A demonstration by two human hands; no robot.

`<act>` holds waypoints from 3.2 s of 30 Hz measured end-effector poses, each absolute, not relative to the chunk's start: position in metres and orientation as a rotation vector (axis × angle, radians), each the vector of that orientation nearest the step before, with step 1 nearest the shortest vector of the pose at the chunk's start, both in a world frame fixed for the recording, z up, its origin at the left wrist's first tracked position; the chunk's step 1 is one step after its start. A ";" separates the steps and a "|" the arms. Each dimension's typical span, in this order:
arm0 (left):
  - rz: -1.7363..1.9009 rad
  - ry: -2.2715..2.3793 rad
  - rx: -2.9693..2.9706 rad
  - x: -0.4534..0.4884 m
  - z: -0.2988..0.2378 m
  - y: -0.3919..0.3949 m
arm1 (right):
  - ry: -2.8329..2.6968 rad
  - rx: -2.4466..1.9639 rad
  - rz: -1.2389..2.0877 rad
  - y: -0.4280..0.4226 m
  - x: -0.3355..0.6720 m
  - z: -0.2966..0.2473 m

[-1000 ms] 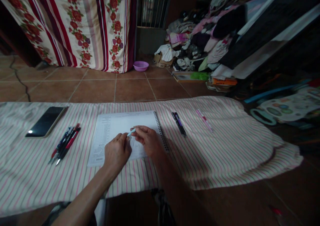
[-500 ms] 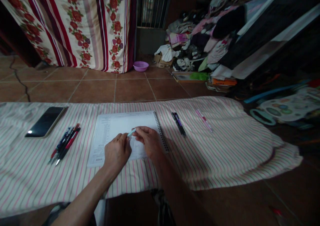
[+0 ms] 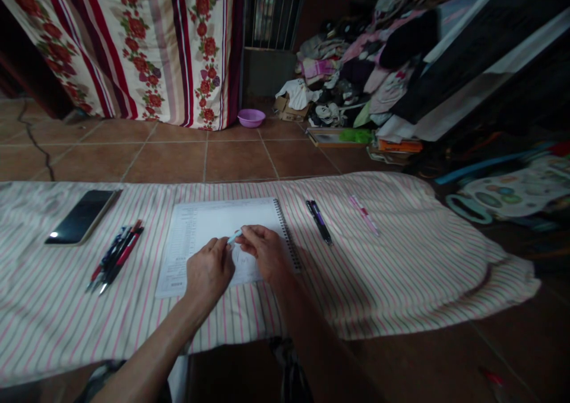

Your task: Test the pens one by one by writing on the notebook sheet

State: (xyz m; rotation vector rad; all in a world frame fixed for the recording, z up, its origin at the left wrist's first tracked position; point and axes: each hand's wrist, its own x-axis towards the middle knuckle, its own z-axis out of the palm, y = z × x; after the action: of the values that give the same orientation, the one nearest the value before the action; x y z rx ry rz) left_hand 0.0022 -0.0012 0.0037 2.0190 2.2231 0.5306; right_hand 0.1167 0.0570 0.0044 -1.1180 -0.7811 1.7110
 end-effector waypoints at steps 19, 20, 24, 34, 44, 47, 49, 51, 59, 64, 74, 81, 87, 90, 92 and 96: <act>0.534 2.230 2.014 0.002 0.003 0.000 | -0.796 -1.148 1.689 0.056 0.115 0.007; 0.533 2.234 2.008 0.002 0.004 0.000 | -0.794 -1.142 1.698 0.055 0.115 0.007; 0.519 2.232 2.002 0.003 0.005 -0.001 | -0.802 -1.140 1.699 0.055 0.115 0.005; 0.544 2.214 1.996 0.003 0.005 0.001 | -0.834 -1.150 1.691 0.054 0.114 0.009; 0.552 2.217 1.985 0.004 0.005 -0.001 | -0.810 -1.155 1.709 0.054 0.114 0.007; 0.535 2.208 1.991 0.004 0.005 -0.001 | -0.836 -1.176 1.671 0.054 0.114 0.007; 0.526 2.206 1.991 0.004 0.005 0.000 | -0.857 -1.178 1.659 0.054 0.114 0.007; 0.519 2.207 1.985 0.004 0.005 0.000 | -0.870 -1.178 1.660 0.053 0.114 0.007; 0.518 2.228 1.981 0.004 0.006 0.000 | -0.823 -1.157 1.711 0.053 0.113 0.009; 0.507 2.204 1.986 0.005 0.008 -0.001 | -0.851 -1.176 1.657 0.054 0.114 0.006; 0.487 2.230 1.977 0.004 0.007 0.000 | -0.831 -1.135 1.715 0.053 0.114 0.007; 0.508 2.232 2.008 0.004 0.005 0.000 | -0.829 -1.206 1.690 0.054 0.115 0.006; 0.516 2.212 2.001 0.004 0.005 0.000 | -0.878 -1.211 1.626 0.052 0.115 0.009; 0.517 2.221 1.997 0.004 0.005 0.000 | -0.860 -1.183 1.663 0.052 0.115 0.010; 0.518 2.229 1.997 0.004 0.005 0.000 | -0.830 -1.155 1.701 0.052 0.115 0.010; 0.511 2.233 2.001 0.004 0.005 0.000 | -0.813 -1.159 1.716 0.053 0.114 0.009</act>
State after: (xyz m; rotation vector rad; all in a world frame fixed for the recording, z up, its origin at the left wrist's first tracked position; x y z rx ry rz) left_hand 0.0036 -0.0004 0.0045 2.0012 2.2326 0.5106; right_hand 0.1141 0.0530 0.0087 -1.1595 -0.8133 1.7163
